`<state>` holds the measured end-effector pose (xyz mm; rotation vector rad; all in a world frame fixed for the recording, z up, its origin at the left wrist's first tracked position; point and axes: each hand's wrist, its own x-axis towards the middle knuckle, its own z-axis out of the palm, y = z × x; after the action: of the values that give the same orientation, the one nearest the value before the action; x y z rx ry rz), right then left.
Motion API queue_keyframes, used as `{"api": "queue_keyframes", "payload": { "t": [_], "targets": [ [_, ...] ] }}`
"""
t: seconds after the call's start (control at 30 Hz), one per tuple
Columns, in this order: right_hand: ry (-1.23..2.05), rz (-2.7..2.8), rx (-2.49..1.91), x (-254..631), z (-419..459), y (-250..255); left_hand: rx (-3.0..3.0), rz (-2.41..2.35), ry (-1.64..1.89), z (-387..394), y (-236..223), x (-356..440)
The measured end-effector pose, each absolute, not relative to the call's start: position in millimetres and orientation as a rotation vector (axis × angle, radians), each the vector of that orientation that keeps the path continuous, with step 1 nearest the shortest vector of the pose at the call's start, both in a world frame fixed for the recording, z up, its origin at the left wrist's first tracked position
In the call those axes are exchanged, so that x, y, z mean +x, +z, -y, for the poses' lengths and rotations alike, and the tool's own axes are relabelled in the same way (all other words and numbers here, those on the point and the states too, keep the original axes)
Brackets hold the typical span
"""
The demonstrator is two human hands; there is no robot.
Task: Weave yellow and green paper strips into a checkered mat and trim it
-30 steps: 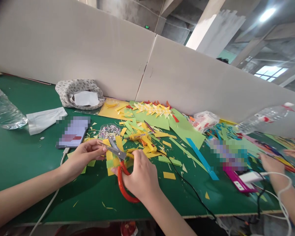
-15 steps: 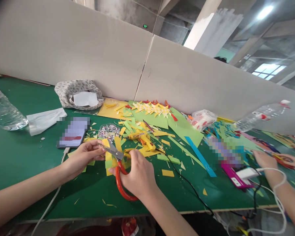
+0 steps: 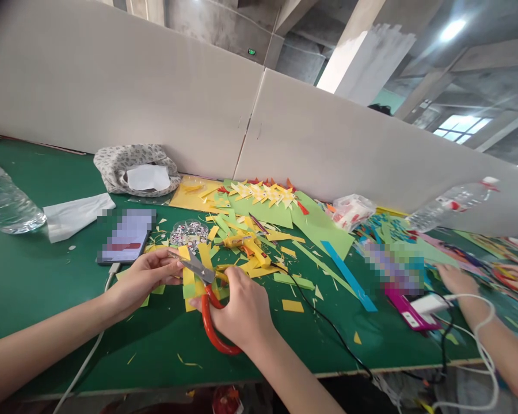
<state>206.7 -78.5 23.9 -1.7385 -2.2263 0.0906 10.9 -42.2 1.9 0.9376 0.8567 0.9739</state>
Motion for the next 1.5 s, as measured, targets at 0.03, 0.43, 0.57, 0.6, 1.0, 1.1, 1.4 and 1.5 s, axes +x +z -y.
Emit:
{"api": "queue_keyframes", "payload": {
  "t": [0.03,0.43,0.57,0.6,1.0,1.1,1.4,1.5],
  "targets": [
    [0.096,2.223,-1.734,206.8,78.6,23.9,0.936,-0.857,0.976,42.7,2.6,11.0],
    [0.053,2.244,-1.676,206.4,78.5,22.0,1.017,-0.913,1.026,43.0,5.0,11.6],
    [0.073,2.25,-1.674,207.2,78.3,21.2,1.032,-0.911,1.028,42.4,3.8,10.7],
    [0.078,2.252,-1.671,207.4,78.2,21.0,1.033,-0.908,1.025,42.3,3.6,10.4],
    [0.045,2.228,-1.635,209.0,76.6,19.5,1.038,-0.95,1.007,42.7,8.5,9.8],
    [0.05,2.218,-1.641,208.8,76.9,20.8,1.051,-0.976,0.999,42.4,8.6,9.7],
    [0.168,2.177,-1.698,206.4,79.5,20.9,1.1,-0.979,1.078,41.8,11.1,8.9],
    [0.161,2.173,-1.714,205.0,79.8,19.7,1.114,-0.96,1.069,41.9,9.7,9.2]
  ]
}}
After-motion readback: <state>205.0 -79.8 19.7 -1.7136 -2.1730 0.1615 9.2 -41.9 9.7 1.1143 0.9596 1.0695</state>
